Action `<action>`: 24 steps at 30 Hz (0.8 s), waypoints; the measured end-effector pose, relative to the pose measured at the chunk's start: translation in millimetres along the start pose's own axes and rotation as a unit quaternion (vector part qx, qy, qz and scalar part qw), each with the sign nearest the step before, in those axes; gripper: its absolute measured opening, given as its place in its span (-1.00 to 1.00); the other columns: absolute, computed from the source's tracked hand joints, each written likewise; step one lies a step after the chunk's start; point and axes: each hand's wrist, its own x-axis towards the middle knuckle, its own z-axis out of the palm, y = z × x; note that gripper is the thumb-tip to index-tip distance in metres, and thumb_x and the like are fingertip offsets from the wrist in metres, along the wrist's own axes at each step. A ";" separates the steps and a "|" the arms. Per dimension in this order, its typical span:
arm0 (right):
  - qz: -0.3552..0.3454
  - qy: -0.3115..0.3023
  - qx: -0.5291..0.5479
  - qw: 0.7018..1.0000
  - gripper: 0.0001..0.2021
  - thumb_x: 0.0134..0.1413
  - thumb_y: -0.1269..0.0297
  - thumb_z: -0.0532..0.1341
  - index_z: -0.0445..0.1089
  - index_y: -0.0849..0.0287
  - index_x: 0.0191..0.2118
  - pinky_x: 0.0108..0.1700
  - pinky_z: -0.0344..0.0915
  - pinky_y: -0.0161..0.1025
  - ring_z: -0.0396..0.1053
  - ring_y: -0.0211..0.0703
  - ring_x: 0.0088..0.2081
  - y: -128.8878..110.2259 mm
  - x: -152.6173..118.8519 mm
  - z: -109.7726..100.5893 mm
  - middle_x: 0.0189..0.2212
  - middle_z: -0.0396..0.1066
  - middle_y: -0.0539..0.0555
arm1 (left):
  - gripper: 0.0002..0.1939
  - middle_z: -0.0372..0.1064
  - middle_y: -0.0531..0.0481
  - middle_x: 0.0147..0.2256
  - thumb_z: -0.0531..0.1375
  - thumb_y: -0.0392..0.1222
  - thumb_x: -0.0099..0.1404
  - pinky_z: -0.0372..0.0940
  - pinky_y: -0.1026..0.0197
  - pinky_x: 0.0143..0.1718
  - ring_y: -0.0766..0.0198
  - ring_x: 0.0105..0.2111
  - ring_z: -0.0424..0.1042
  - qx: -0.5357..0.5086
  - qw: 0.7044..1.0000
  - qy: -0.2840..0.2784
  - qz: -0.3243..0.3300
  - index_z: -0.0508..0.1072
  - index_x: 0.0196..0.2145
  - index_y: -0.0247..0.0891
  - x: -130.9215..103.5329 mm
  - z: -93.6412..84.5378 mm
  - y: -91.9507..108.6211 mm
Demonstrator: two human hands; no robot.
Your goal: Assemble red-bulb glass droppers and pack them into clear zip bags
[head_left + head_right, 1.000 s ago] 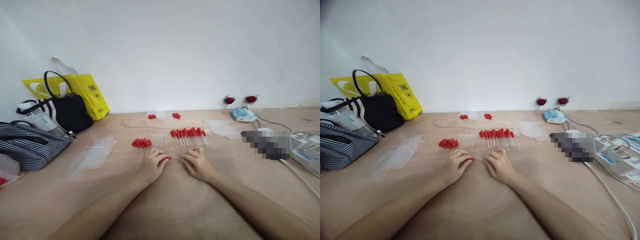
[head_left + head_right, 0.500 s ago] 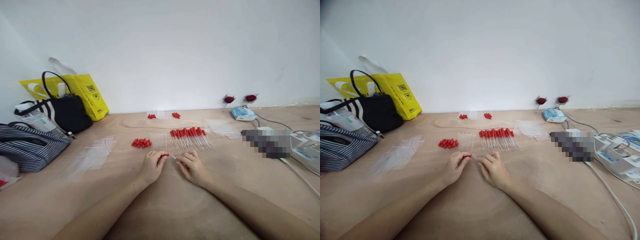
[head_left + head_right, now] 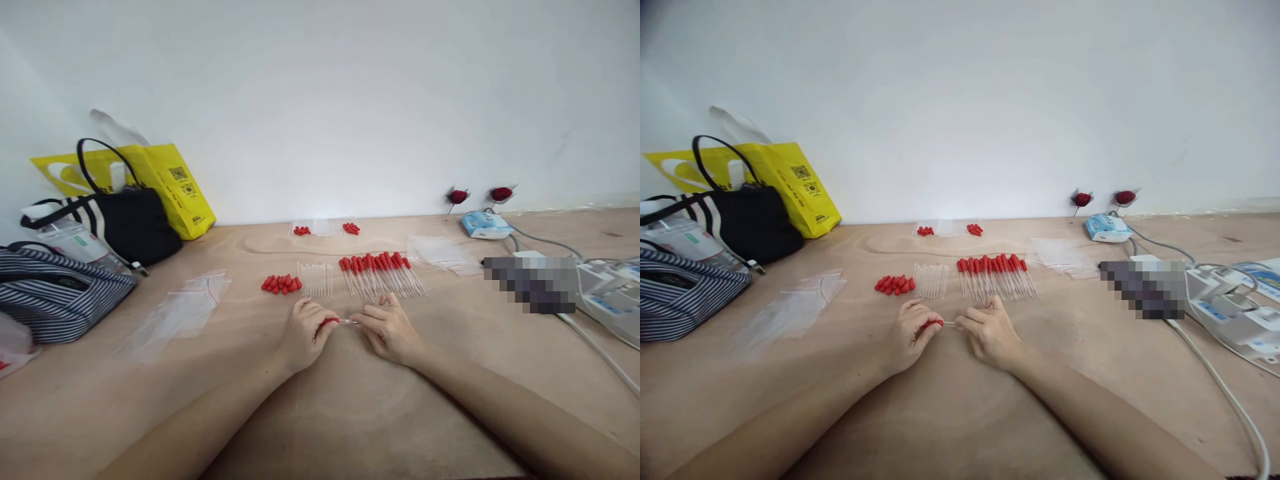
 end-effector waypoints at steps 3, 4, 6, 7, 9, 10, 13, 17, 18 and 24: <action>-0.002 0.006 -0.010 1.000 -0.79 0.03 0.49 0.00 0.36 0.21 -0.34 -0.31 -0.11 -0.22 0.10 -0.32 -0.52 -0.5 -0.7 0.2 -0.55 0.29 -0.03 | -0.83 0.38 0.08 -0.48 0.00 -0.22 0.26 -0.03 0.03 -0.01 0.30 -0.40 0.33 0.016 0.999 -0.008 0.034 0.36 -0.40 -0.22 -1.1 0.3 2.3; -0.001 0.008 -0.011 1.000 -0.80 0.04 0.48 0.00 0.36 0.21 -0.35 -0.32 -0.11 -0.22 0.09 -0.31 -0.52 -1.4 -0.9 0.6 -0.55 0.30 -0.03 | -0.83 0.38 0.08 -0.48 0.00 -0.22 0.26 -0.03 0.03 -0.01 0.30 -0.40 0.33 0.020 0.999 -0.009 0.042 0.35 -0.40 -0.22 -1.3 0.4 2.9; 0.002 0.010 -0.009 1.000 -0.80 0.07 0.46 -0.01 0.35 0.23 -0.35 -0.33 -0.12 -0.23 0.08 -0.31 -0.52 -3.3 -1.1 1.8 -0.53 0.31 -0.01 | -0.83 0.38 0.07 -0.48 -0.01 -0.22 0.27 -0.03 0.03 0.00 0.30 -0.39 0.33 0.022 0.998 -0.008 0.053 0.35 -0.40 -0.23 -1.7 0.4 3.6; 0.003 0.010 -0.007 1.000 -0.80 0.08 0.45 -0.02 0.34 0.23 -0.36 -0.33 -0.12 -0.23 0.08 -0.31 -0.52 -4.2 -1.0 2.5 -0.53 0.32 0.00 | -0.83 0.38 0.07 -0.48 -0.02 -0.22 0.27 -0.03 0.03 0.00 0.30 -0.39 0.33 0.022 0.998 -0.007 0.057 0.34 -0.40 -0.23 -1.9 0.4 3.8; 0.004 0.008 -0.003 1.000 -0.80 0.10 0.43 -0.03 0.33 0.24 -0.36 -0.34 -0.13 -0.23 0.08 -0.30 -0.52 -5.4 -0.8 3.8 -0.52 0.33 0.00 | -0.83 0.38 0.07 -0.47 -0.02 -0.23 0.27 -0.03 0.03 0.00 0.31 -0.39 0.33 0.022 0.998 -0.007 0.061 0.34 -0.40 -0.23 -2.1 0.4 3.8; 0.003 0.005 -0.003 1.000 -0.80 0.10 0.43 -0.03 0.33 0.24 -0.36 -0.34 -0.13 -0.23 0.09 -0.30 -0.52 -5.8 -0.6 4.4 -0.52 0.33 0.00 | -0.83 0.37 0.07 -0.48 -0.02 -0.23 0.27 -0.03 0.03 -0.01 0.31 -0.39 0.33 0.022 0.998 -0.009 0.063 0.33 -0.40 -0.23 -2.2 0.4 3.7; 0.002 -0.003 -0.005 1.000 -0.79 0.11 0.43 -0.05 0.33 0.25 -0.36 -0.34 -0.13 -0.23 0.09 -0.30 -0.51 -6.2 0.1 6.0 -0.53 0.33 0.01 | -0.84 0.37 0.06 -0.48 -0.01 -0.23 0.26 -0.03 0.02 -0.01 0.30 -0.39 0.33 0.023 0.998 -0.013 0.064 0.33 -0.40 -0.24 -2.3 0.3 3.2; 0.000 -0.009 -0.009 1.000 -0.76 0.12 0.42 -0.06 0.33 0.25 -0.38 -0.35 -0.14 -0.23 0.08 -0.29 -0.52 -6.3 0.6 7.4 -0.54 0.32 0.02 | -0.86 0.38 0.06 -0.47 0.00 -0.24 0.25 -0.04 0.03 -0.01 0.30 -0.38 0.34 0.016 0.997 -0.018 0.068 0.33 -0.40 -0.23 -2.3 0.4 3.0; -0.001 -0.011 -0.009 1.000 -0.76 0.12 0.41 -0.06 0.33 0.25 -0.39 -0.35 -0.14 -0.23 0.08 -0.29 -0.51 -6.4 0.7 7.6 -0.54 0.32 0.02 | -0.87 0.39 0.07 -0.47 0.01 -0.24 0.25 -0.05 0.03 -0.01 0.30 -0.38 0.34 0.014 0.997 -0.019 0.070 0.33 -0.40 -0.23 -2.3 0.5 3.2; 0.004 -0.026 -0.001 1.000 -0.75 0.14 0.42 -0.07 0.34 0.25 -0.37 -0.34 -0.13 -0.24 0.10 -0.29 -0.51 -6.0 2.6 7.8 -0.53 0.33 0.02 | -0.86 0.39 0.07 -0.47 0.01 -0.23 0.25 -0.05 0.04 -0.01 0.31 -0.38 0.35 0.004 0.998 -0.017 0.057 0.34 -0.40 -0.23 -1.0 1.3 3.3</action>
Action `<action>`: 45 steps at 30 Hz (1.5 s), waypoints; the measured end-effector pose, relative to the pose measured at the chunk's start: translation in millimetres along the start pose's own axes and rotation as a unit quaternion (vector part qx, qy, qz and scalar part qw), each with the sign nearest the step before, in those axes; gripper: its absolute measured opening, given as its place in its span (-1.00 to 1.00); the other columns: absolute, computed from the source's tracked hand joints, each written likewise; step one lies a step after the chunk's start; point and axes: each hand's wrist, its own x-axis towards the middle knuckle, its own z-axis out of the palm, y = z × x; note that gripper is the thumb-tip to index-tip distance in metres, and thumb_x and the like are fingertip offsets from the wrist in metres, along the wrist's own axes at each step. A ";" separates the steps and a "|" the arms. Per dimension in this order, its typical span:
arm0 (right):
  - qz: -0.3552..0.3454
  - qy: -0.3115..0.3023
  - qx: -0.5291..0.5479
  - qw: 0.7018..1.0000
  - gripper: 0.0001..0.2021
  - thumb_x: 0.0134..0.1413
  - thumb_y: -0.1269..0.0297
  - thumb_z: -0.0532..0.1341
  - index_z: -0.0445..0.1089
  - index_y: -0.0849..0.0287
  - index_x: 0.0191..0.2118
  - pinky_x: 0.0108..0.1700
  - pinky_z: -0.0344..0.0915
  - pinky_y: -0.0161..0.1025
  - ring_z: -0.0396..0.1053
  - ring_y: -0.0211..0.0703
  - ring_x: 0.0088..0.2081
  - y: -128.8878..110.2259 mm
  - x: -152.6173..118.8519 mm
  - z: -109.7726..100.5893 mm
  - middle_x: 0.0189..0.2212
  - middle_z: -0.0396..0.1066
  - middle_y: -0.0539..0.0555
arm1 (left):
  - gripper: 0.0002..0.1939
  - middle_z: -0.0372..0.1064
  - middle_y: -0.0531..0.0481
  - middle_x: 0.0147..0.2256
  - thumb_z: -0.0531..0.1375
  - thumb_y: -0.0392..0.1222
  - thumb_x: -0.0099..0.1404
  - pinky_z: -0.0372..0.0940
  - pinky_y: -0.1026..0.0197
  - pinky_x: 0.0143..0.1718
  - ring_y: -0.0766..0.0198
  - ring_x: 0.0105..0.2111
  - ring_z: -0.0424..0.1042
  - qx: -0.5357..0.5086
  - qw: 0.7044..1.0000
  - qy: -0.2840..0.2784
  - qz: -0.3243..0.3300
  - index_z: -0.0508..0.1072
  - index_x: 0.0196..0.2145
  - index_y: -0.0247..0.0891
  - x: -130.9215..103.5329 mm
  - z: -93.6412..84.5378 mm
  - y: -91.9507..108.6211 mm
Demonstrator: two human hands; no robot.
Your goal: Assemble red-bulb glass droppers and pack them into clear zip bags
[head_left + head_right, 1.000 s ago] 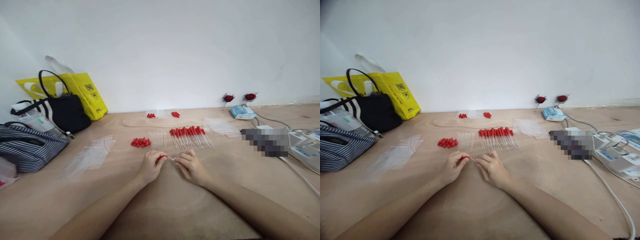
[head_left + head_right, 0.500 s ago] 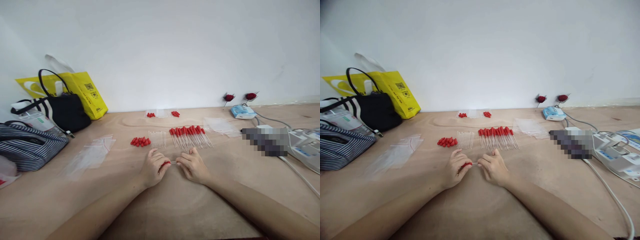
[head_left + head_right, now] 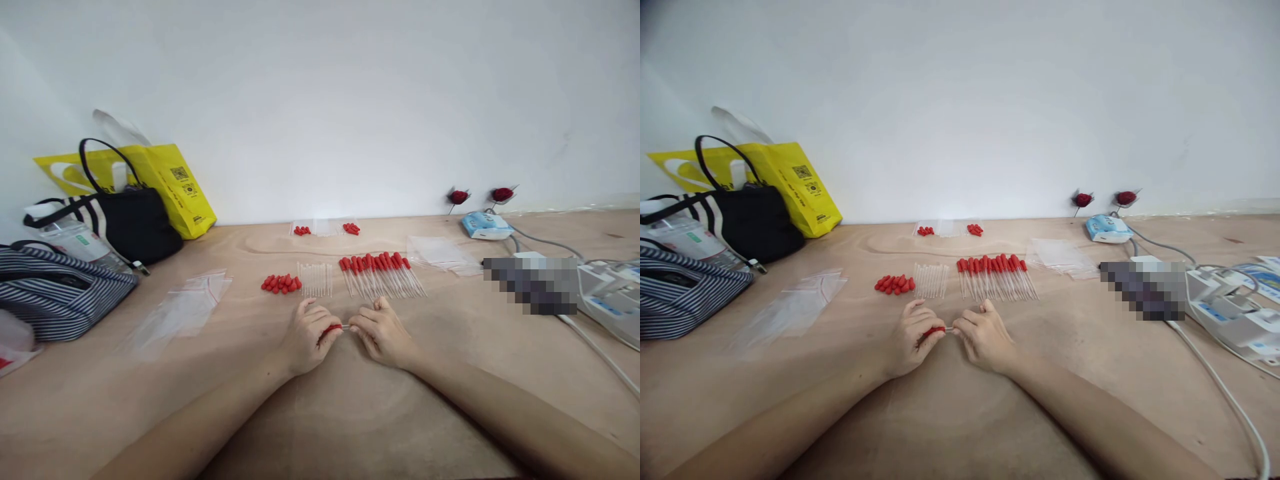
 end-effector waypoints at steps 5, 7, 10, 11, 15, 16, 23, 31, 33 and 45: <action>0.006 -0.007 -0.028 1.000 -0.77 0.15 0.34 -0.02 0.38 0.19 -0.30 -0.33 -0.14 -0.23 0.14 -0.28 -0.45 5.8 2.4 -6.2 -0.47 0.35 0.03 | -0.87 0.42 0.08 -0.46 0.05 -0.19 0.24 -0.08 0.00 0.01 0.29 -0.37 0.35 0.005 0.999 -0.008 -0.033 0.37 -0.39 -0.20 1.8 -3.5 -5.5; 0.008 -0.018 -0.055 0.998 -0.78 0.14 0.31 0.01 0.40 0.15 -0.30 -0.33 -0.15 -0.23 0.14 -0.26 -0.42 7.9 2.4 -9.2 -0.48 0.34 0.03 | -0.89 0.43 0.09 -0.46 0.09 -0.17 0.22 -0.11 -0.02 0.02 0.28 -0.36 0.36 0.007 0.999 -0.008 -0.035 0.39 -0.39 -0.19 1.8 -5.2 -8.0; 0.000 -0.047 -0.078 0.996 -0.79 0.12 0.31 0.03 0.41 0.14 -0.34 -0.34 -0.15 -0.22 0.14 -0.25 -0.41 8.1 1.7 -11.7 -0.50 0.34 0.02 | -0.90 0.44 0.12 -0.45 0.10 -0.18 0.22 -0.16 -0.03 0.05 0.28 -0.36 0.37 0.010 1.000 -0.005 -0.027 0.40 -0.40 -0.16 1.1 -7.1 -11.4; 0.002 -0.056 -0.081 0.995 -0.79 0.12 0.32 0.03 0.41 0.15 -0.35 -0.34 -0.14 -0.21 0.15 -0.24 -0.40 7.6 1.7 -11.9 -0.50 0.34 0.03 | -0.91 0.44 0.12 -0.44 0.10 -0.18 0.22 -0.16 -0.03 0.05 0.28 -0.35 0.37 0.014 1.000 -0.003 -0.024 0.41 -0.37 -0.14 0.8 -7.8 -12.9; 0.090 -0.059 -0.071 0.992 -0.79 0.11 0.32 0.03 0.40 0.17 -0.37 -0.31 -0.08 -0.22 0.21 -0.21 -0.36 8.6 7.0 -8.8 -0.45 0.38 0.06 | -0.64 0.37 -0.03 -0.18 0.12 -0.06 0.18 -0.04 0.00 0.02 0.16 -0.15 0.29 0.063 0.994 0.062 -0.070 0.28 -0.06 -0.15 -0.8 -12.6 -22.9; 0.128 -0.054 -0.058 0.989 -0.79 0.11 0.33 0.03 0.40 0.18 -0.37 -0.31 -0.05 -0.24 0.23 -0.21 -0.35 10.1 10.5 -7.1 -0.43 0.39 0.07 | -0.55 0.33 -0.08 -0.12 0.13 -0.03 0.17 0.00 0.00 0.00 0.13 -0.11 0.26 0.078 0.989 0.083 -0.093 0.22 0.00 -0.17 -1.4 -14.2 -26.2; 0.348 -0.066 -0.095 0.930 -0.72 0.11 0.33 -0.04 0.42 0.23 -0.35 -0.29 0.09 -0.28 0.34 -0.14 -0.29 18.2 59.5 11.5 -0.38 0.43 0.16 | -0.67 0.34 -0.07 -0.21 0.15 -0.12 0.12 0.10 0.01 -0.10 0.07 -0.15 0.27 0.149 0.962 0.150 -0.176 0.29 -0.13 -0.19 -4.2 -25.2 -46.9; 0.391 -0.111 -0.154 0.900 -0.72 0.07 0.39 -0.04 0.41 0.33 -0.33 -0.25 0.10 -0.18 0.37 0.00 -0.26 21.1 89.8 32.2 -0.33 0.42 0.32 | -0.71 0.34 -0.05 -0.29 0.20 -0.12 0.07 0.12 0.01 -0.19 0.05 -0.24 0.28 0.204 0.930 0.151 -0.266 0.36 -0.20 -0.16 -6.4 -32.7 -67.1; 0.395 -0.113 -0.157 0.898 -0.75 0.05 0.41 -0.03 0.38 0.34 -0.30 -0.25 0.10 -0.18 0.38 -0.01 -0.26 21.9 91.3 34.7 -0.34 0.42 0.31 | -0.71 0.33 -0.06 -0.25 0.20 -0.12 0.07 0.11 0.01 -0.17 0.04 -0.20 0.26 0.206 0.931 0.146 -0.264 0.37 -0.21 -0.16 -6.2 -32.6 -68.0; 0.412 -0.099 -0.162 0.891 -0.75 0.06 0.34 -0.03 0.30 0.32 -0.22 -0.20 0.01 -0.14 0.39 -0.06 -0.29 16.5 97.9 36.1 -0.34 0.42 0.28 | -0.72 0.29 -0.07 -0.18 0.23 -0.10 0.05 0.09 0.00 -0.15 0.03 -0.16 0.22 0.225 0.937 0.125 -0.238 0.39 -0.24 -0.14 -5.5 -28.7 -67.8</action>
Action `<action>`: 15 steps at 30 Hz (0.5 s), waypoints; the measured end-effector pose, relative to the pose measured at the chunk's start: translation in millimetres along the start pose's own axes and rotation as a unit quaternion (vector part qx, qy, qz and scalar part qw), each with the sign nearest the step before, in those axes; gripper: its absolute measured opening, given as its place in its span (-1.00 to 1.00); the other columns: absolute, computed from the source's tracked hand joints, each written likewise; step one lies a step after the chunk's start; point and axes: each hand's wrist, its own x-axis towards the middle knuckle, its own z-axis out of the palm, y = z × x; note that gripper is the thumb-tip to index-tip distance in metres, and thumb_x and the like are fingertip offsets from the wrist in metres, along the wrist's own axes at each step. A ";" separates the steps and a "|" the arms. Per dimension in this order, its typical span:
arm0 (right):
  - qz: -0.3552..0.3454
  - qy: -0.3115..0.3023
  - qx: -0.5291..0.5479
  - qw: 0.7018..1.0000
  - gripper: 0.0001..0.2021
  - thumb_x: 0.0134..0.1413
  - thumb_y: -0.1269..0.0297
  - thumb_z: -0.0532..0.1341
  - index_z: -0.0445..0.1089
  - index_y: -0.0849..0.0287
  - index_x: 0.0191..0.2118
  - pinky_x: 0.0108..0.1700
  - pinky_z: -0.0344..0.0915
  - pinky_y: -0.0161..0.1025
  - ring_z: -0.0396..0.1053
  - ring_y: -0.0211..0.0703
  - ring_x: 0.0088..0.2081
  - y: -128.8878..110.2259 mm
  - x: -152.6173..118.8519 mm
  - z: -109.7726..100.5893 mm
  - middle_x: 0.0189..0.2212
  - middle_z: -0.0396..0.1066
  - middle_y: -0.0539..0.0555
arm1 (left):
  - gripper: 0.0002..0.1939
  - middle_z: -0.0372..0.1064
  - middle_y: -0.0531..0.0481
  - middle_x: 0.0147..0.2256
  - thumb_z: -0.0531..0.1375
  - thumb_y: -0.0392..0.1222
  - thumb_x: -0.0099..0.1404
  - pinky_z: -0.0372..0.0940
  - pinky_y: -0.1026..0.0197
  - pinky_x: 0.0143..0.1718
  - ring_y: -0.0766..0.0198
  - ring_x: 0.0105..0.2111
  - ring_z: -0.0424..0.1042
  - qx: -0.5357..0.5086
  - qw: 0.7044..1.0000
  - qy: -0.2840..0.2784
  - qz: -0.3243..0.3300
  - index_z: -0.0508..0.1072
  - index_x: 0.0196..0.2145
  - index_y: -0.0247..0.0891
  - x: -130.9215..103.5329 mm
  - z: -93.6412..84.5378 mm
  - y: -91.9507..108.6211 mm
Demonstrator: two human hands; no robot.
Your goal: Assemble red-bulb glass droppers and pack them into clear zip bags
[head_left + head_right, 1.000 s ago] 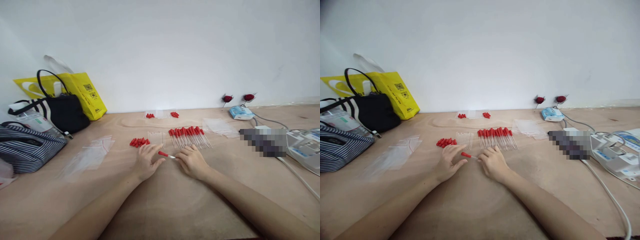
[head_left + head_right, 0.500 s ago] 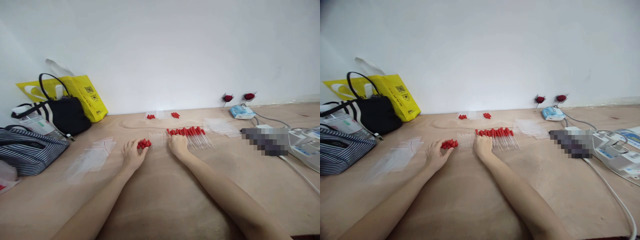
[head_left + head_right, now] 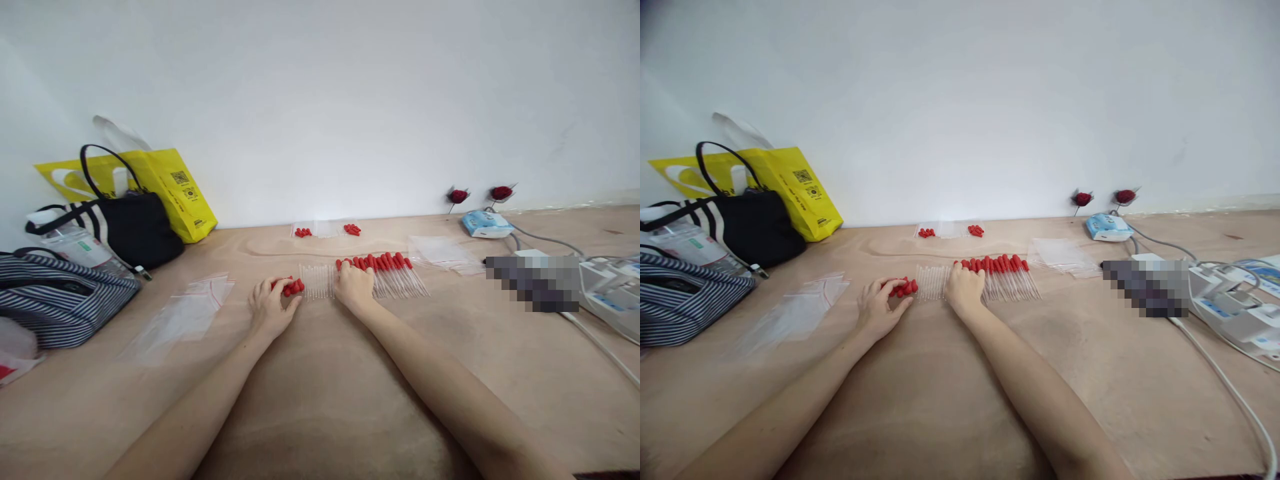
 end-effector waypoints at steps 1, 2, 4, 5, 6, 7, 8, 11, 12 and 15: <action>-0.002 0.002 0.007 1.000 -0.74 0.06 0.31 -0.03 0.32 0.30 -0.24 -0.19 0.00 -0.13 0.38 -0.05 -0.28 -1.0 -0.4 -0.7 -0.33 0.42 0.27 | -0.73 0.29 -0.08 -0.17 0.22 -0.10 0.05 0.09 0.00 -0.14 0.03 -0.15 0.22 0.005 1.000 0.000 0.004 0.40 -0.24 -0.15 0.9 0.8 -0.5; -0.002 0.000 0.014 1.000 -0.73 0.06 0.27 -0.03 0.34 0.28 -0.27 -0.18 0.00 -0.12 0.38 -0.04 -0.27 -2.2 -0.9 -1.2 -0.31 0.42 0.26 | -0.73 0.30 -0.08 -0.17 0.22 -0.09 0.06 0.08 -0.01 -0.14 0.03 -0.15 0.22 0.008 1.000 0.000 0.010 0.40 -0.25 -0.15 1.9 1.6 -0.9; 0.006 -0.019 0.028 0.999 -0.72 0.04 0.22 -0.01 0.38 0.27 -0.31 -0.16 -0.01 -0.10 0.37 -0.03 -0.26 -5.0 -1.5 -1.9 -0.30 0.43 0.25 | -0.76 0.31 -0.08 -0.18 0.22 -0.09 0.06 0.07 -0.02 -0.13 0.02 -0.15 0.22 0.012 1.000 0.003 0.025 0.42 -0.26 -0.14 3.9 3.4 -1.6; 0.010 -0.029 0.032 0.999 -0.71 0.04 0.21 0.00 0.39 0.27 -0.32 -0.15 -0.02 -0.10 0.37 -0.03 -0.25 -6.3 -1.5 -2.0 -0.30 0.43 0.26 | -0.77 0.31 -0.07 -0.18 0.22 -0.11 0.06 0.07 -0.02 -0.12 0.03 -0.15 0.22 0.013 0.999 0.005 0.033 0.43 -0.27 -0.13 4.8 4.4 -1.8; 0.013 -0.037 0.034 0.999 -0.71 0.03 0.20 0.01 0.40 0.28 -0.33 -0.14 -0.02 -0.10 0.37 -0.03 -0.25 -7.6 -1.3 -2.0 -0.30 0.43 0.27 | -0.80 0.32 -0.06 -0.18 0.22 -0.12 0.07 0.07 -0.02 -0.12 0.03 -0.15 0.22 0.011 0.999 0.008 0.039 0.44 -0.28 -0.12 5.6 5.2 -2.0; 0.017 -0.043 0.035 0.998 -0.71 0.02 0.20 0.02 0.40 0.28 -0.34 -0.14 -0.02 -0.09 0.37 -0.03 -0.26 -8.7 -0.7 -1.9 -0.30 0.43 0.27 | -0.82 0.34 -0.05 -0.19 0.22 -0.14 0.08 0.08 -0.02 -0.13 0.04 -0.16 0.23 0.008 0.999 0.009 0.044 0.45 -0.29 -0.10 6.3 6.0 -2.1; 0.020 -0.046 0.035 0.998 -0.71 0.02 0.21 0.02 0.41 0.28 -0.34 -0.14 -0.02 -0.09 0.38 -0.03 -0.26 -9.6 0.1 -1.7 -0.31 0.43 0.28 | -0.84 0.35 -0.03 -0.20 0.21 -0.16 0.09 0.09 -0.01 -0.14 0.06 -0.17 0.24 0.003 0.999 0.009 0.046 0.46 -0.30 -0.09 6.8 6.7 -2.3; 0.035 -0.057 0.036 0.997 -0.73 -0.01 0.24 0.03 0.42 0.28 -0.35 -0.15 0.00 -0.08 0.38 -0.03 -0.27 -11.9 3.8 -0.9 -0.31 0.43 0.28 | -0.85 0.37 -0.01 -0.23 0.21 -0.17 0.11 0.12 0.02 -0.17 0.09 -0.20 0.27 -0.016 0.999 0.006 0.044 0.48 -0.30 -0.07 7.4 8.0 -2.8; 0.040 -0.060 0.038 0.997 -0.74 -0.02 0.26 0.04 0.42 0.28 -0.34 -0.15 0.00 -0.08 0.38 -0.03 -0.27 -12.5 5.3 -0.6 -0.31 0.43 0.28 | -0.85 0.38 -0.01 -0.24 0.21 -0.18 0.11 0.13 0.02 -0.17 0.10 -0.21 0.27 -0.021 0.999 0.008 0.044 0.49 -0.30 -0.07 7.3 8.1 -3.1; 0.051 -0.069 0.043 0.995 -0.76 -0.05 0.28 0.06 0.42 0.27 -0.34 -0.15 0.01 -0.07 0.39 -0.02 -0.28 -13.6 8.9 0.5 -0.32 0.44 0.26 | -0.86 0.39 -0.01 -0.25 0.20 -0.19 0.13 0.14 0.05 -0.17 0.13 -0.23 0.29 -0.038 0.998 0.021 0.051 0.49 -0.31 -0.09 6.7 8.0 -4.1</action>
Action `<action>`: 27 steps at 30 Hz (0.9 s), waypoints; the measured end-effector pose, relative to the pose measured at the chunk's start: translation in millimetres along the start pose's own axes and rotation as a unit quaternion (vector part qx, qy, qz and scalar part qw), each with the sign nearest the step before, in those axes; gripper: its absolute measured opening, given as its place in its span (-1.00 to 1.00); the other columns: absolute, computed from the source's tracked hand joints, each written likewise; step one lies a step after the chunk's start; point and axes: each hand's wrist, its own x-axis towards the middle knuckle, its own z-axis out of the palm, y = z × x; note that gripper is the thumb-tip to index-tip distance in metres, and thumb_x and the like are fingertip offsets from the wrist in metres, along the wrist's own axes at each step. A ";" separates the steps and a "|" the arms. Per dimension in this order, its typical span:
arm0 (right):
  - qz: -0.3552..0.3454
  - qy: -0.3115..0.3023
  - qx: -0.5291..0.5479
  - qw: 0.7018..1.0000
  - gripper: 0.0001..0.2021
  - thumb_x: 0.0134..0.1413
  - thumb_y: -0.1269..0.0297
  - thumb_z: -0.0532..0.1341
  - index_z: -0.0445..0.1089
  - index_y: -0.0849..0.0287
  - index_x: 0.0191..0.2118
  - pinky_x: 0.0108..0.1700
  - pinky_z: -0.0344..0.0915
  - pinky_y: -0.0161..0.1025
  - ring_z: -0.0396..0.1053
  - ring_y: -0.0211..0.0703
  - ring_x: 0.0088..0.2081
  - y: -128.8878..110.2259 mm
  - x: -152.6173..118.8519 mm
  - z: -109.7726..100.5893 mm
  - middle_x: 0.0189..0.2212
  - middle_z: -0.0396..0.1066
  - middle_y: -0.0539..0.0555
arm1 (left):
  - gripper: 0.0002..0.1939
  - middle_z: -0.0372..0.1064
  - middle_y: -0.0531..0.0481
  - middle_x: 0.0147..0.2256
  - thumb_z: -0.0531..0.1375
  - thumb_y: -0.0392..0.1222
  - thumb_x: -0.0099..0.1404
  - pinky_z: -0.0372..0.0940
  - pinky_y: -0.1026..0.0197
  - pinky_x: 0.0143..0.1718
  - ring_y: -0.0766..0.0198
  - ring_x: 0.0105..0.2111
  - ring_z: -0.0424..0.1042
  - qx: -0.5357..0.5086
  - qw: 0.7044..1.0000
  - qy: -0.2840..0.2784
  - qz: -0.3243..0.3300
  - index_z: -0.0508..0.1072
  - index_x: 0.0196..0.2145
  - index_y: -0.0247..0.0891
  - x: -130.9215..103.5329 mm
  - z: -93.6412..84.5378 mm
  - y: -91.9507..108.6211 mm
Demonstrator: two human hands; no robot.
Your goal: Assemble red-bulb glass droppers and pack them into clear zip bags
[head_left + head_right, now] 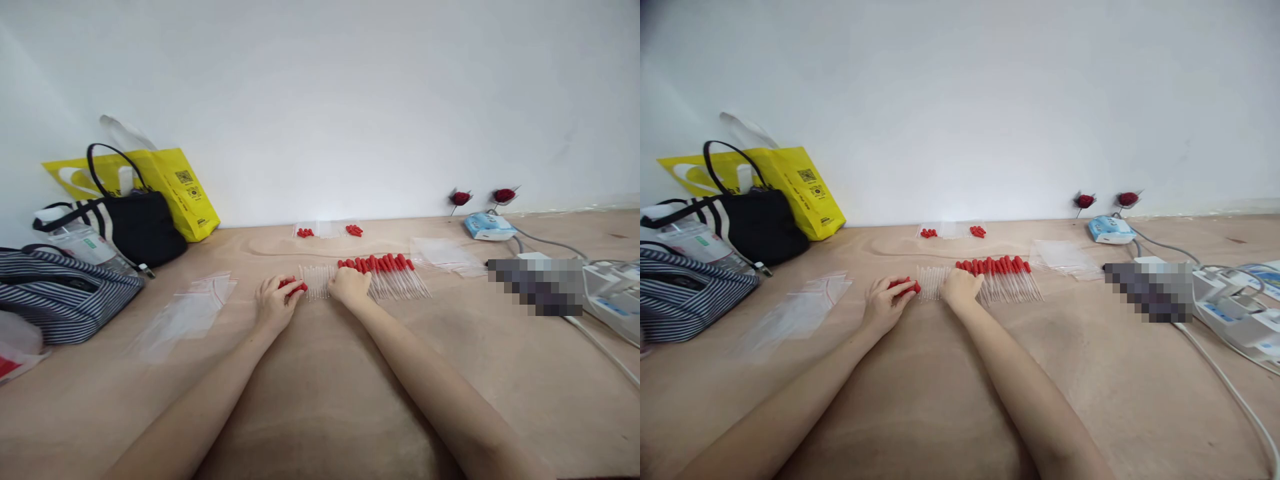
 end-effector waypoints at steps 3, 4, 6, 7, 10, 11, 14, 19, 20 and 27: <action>0.002 -0.005 0.005 1.000 -0.76 -0.06 0.27 0.06 0.42 0.26 -0.37 -0.16 0.02 -0.06 0.39 -0.02 -0.29 0.1 1.6 0.7 -0.34 0.45 0.24 | -0.87 0.40 0.00 -0.27 0.18 -0.18 0.15 0.15 0.07 -0.19 0.16 -0.25 0.30 -0.022 1.000 0.011 0.008 0.50 -0.32 -0.10 -0.7 -1.1 -0.4; 0.002 -0.005 0.006 1.000 -0.76 -0.06 0.27 0.06 0.43 0.26 -0.38 -0.16 0.02 -0.07 0.39 -0.03 -0.29 0.4 1.6 0.5 -0.34 0.45 0.24 | -0.87 0.40 0.00 -0.29 0.17 -0.17 0.16 0.15 0.08 -0.19 0.16 -0.25 0.31 -0.030 0.999 0.017 0.008 0.50 -0.32 -0.10 -0.9 -1.8 -0.1; 0.002 -0.003 0.006 1.000 -0.76 -0.06 0.27 0.05 0.42 0.26 -0.39 -0.16 0.02 -0.07 0.39 -0.03 -0.30 1.0 1.1 -0.9 -0.36 0.45 0.23 | -0.85 0.40 0.00 -0.31 0.15 -0.15 0.18 0.16 0.10 -0.18 0.18 -0.26 0.32 -0.046 0.998 0.034 0.007 0.49 -0.30 -0.11 -1.6 -3.8 1.8; 0.001 0.000 0.006 1.000 -0.76 -0.05 0.27 0.05 0.42 0.26 -0.38 -0.16 0.02 -0.07 0.39 -0.03 -0.30 1.4 0.7 -2.3 -0.36 0.45 0.23 | -0.84 0.40 -0.01 -0.32 0.13 -0.14 0.19 0.16 0.11 -0.18 0.18 -0.26 0.32 -0.054 0.998 0.044 0.008 0.48 -0.28 -0.11 -2.1 -5.1 3.4; -0.003 0.010 0.004 1.000 -0.74 -0.02 0.27 0.01 0.41 0.26 -0.38 -0.16 0.02 -0.09 0.38 -0.03 -0.29 5.1 -1.3 -8.8 -0.35 0.44 0.22 | -0.82 0.40 0.00 -0.35 0.10 -0.12 0.21 0.15 0.11 -0.16 0.18 -0.26 0.32 -0.067 0.995 0.065 0.018 0.47 -0.27 -0.12 -4.0 -8.8 10.1; -0.005 0.015 0.003 1.000 -0.74 0.00 0.27 0.00 0.41 0.26 -0.38 -0.16 0.03 -0.09 0.38 -0.03 -0.28 7.9 -2.3 -11.4 -0.35 0.44 0.22 | -0.82 0.40 0.00 -0.36 0.10 -0.11 0.22 0.15 0.11 -0.16 0.18 -0.26 0.32 -0.068 0.995 0.068 0.021 0.47 -0.28 -0.12 -4.6 -9.8 12.3; -0.037 0.048 0.009 0.998 -0.72 0.04 0.25 -0.02 0.38 0.27 -0.37 -0.18 0.06 -0.14 0.36 -0.03 -0.27 24.4 -7.0 -17.5 -0.35 0.43 0.22 | -0.83 0.40 -0.02 -0.35 0.09 -0.13 0.22 0.16 0.11 -0.16 0.17 -0.25 0.32 -0.069 0.994 0.079 0.023 0.46 -0.28 -0.14 -5.6 -11.8 17.1; -0.209 0.124 0.100 0.965 -0.78 0.12 0.32 -0.05 0.29 0.28 -0.34 -0.34 0.11 -0.29 0.32 -0.16 -0.37 78.9 -25.0 -18.3 -0.41 0.39 0.16 | -0.82 0.41 -0.02 -0.33 0.06 -0.18 0.24 0.18 0.11 -0.15 0.19 -0.25 0.34 -0.105 0.991 0.074 0.044 0.43 -0.26 -0.19 -8.3 -13.9 27.3; -0.242 0.135 0.120 0.953 -0.79 0.13 0.32 -0.06 0.27 0.27 -0.34 -0.35 0.11 -0.30 0.31 -0.18 -0.39 91.2 -30.1 -17.3 -0.41 0.38 0.14 | -0.82 0.41 -0.02 -0.33 0.06 -0.19 0.24 0.19 0.12 -0.15 0.20 -0.26 0.34 -0.120 0.989 0.060 0.055 0.43 -0.27 -0.20 -9.9 -14.0 31.4; -0.405 0.134 0.076 0.901 -0.69 0.11 0.50 -0.07 0.22 0.24 -0.05 -0.22 0.10 -0.21 0.27 -0.19 -0.34 143.0 -58.4 -11.7 -0.36 0.35 0.13 | -0.90 0.43 0.03 -0.40 0.10 -0.26 0.17 0.19 0.11 -0.22 0.23 -0.35 0.36 -0.164 0.970 -0.115 0.137 0.42 -0.35 -0.21 -24.5 -11.6 62.8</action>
